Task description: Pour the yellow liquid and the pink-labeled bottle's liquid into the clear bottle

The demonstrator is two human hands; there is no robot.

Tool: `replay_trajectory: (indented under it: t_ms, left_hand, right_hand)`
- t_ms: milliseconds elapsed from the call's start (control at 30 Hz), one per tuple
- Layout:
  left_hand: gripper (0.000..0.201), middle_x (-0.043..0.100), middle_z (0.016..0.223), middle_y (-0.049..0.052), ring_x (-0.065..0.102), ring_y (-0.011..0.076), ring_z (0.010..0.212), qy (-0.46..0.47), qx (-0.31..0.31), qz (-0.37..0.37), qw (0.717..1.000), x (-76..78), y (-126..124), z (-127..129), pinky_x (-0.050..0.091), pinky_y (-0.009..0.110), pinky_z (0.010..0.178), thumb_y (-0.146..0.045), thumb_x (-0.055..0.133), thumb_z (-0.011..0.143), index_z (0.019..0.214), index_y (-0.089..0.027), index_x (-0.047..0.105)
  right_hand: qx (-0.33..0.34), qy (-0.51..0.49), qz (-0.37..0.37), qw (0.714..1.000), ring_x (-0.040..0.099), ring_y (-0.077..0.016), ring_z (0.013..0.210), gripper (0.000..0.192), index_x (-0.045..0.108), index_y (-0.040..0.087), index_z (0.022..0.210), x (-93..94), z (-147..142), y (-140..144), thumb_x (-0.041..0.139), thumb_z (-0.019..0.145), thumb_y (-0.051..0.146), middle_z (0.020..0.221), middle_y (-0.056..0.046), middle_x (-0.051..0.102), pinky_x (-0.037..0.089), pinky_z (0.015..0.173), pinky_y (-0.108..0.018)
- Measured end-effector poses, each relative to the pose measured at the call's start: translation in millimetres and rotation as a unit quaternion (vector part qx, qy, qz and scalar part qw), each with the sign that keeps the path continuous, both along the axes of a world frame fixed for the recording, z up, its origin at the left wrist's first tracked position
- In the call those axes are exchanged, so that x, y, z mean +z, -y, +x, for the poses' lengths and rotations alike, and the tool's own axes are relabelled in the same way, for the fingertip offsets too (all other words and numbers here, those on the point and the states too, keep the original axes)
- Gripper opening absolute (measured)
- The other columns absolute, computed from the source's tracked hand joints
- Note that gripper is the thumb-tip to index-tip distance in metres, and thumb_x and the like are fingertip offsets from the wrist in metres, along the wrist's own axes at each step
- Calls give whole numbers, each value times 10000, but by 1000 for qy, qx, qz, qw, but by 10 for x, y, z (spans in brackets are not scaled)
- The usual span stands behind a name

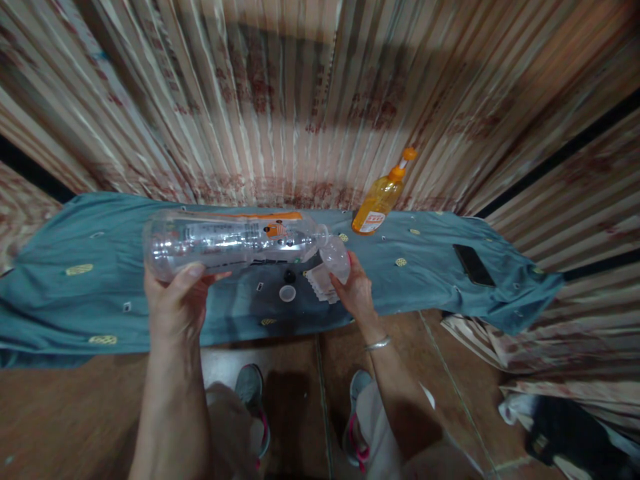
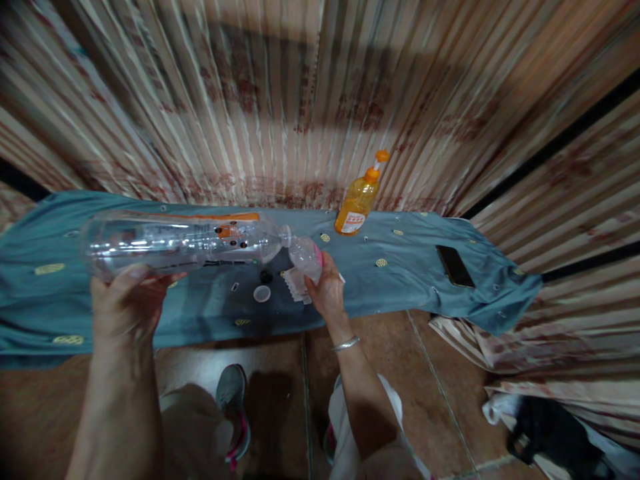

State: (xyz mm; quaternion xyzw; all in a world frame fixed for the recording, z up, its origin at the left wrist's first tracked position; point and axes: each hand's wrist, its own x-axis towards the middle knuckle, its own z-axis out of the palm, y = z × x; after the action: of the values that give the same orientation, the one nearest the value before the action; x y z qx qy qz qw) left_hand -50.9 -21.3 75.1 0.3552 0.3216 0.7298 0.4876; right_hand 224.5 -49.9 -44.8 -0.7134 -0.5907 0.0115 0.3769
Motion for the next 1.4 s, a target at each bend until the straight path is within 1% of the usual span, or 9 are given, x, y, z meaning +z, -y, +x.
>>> replay_trajectory:
  t_ms: [200,567,700,800,867,1033,1233,1400]
  left_hand:
    - [656,642,829,-27,643,161,643,-7,-5,5,1000,-16,0,-19,580,270,464,-109,748,445,1068,-264,614]
    - [690,649,813,-39,649,156,638,-12,-5,4,1000,-2,2,-1,592,275,484,-120,750,442,1098,-270,596]
    - [670,654,800,-28,650,159,639,-12,0,1,1000,-13,2,-13,591,276,484,-125,767,443,1080,-245,598]
    - [615,655,757,-14,646,166,641,-10,1,-2,1000,-21,0,-18,589,276,482,-131,776,440,1028,-210,614]
    - [605,653,733,-17,641,164,627,-10,2,-3,1000,-18,-1,-15,587,272,477,-132,779,434,1013,-207,621]
    - [687,653,739,-36,634,149,608,-6,3,-2,1000,-5,2,-8,588,268,474,-128,778,430,1085,-237,604]
    - [717,654,764,-37,634,140,615,-6,-2,4,1000,-6,7,-16,590,260,478,-125,786,438,1116,-255,593]
    - [711,652,731,-27,628,139,598,-3,-1,-1,1000,-8,-1,-6,589,262,473,-126,788,428,1106,-227,599]
  right_hand:
    - [-1,-1,-6,1000,576,-286,1173,675,386,82,1367,-9,1,-4,611,785,342,1293,-207,575,498,947,-430]
    - [-1,7,1,1000,573,-274,1178,663,382,101,1370,-6,-2,0,601,795,346,1294,-195,577,500,943,-418]
    - [1,4,1,1000,575,-275,1175,670,382,101,1370,-8,2,-2,609,786,336,1279,-193,589,503,940,-416]
    - [1,0,0,1000,571,-279,1183,671,384,96,1372,-4,2,0,612,787,334,1287,-199,582,500,949,-420]
    - [0,-2,-3,1000,571,-283,1183,671,386,91,1371,4,0,2,613,787,332,1295,-207,574,498,951,-424]
    - [2,-9,-8,1000,579,-279,1172,662,389,100,1366,42,-10,10,616,778,304,1291,-196,579,501,947,-420]
    - [11,-18,-19,1000,586,-277,1156,642,392,86,1356,90,-16,24,601,786,297,1275,-192,588,503,941,-411]
    - [9,-8,-13,1000,588,-277,1149,652,384,90,1358,60,-6,18,604,782,301,1266,-197,592,505,930,-415]
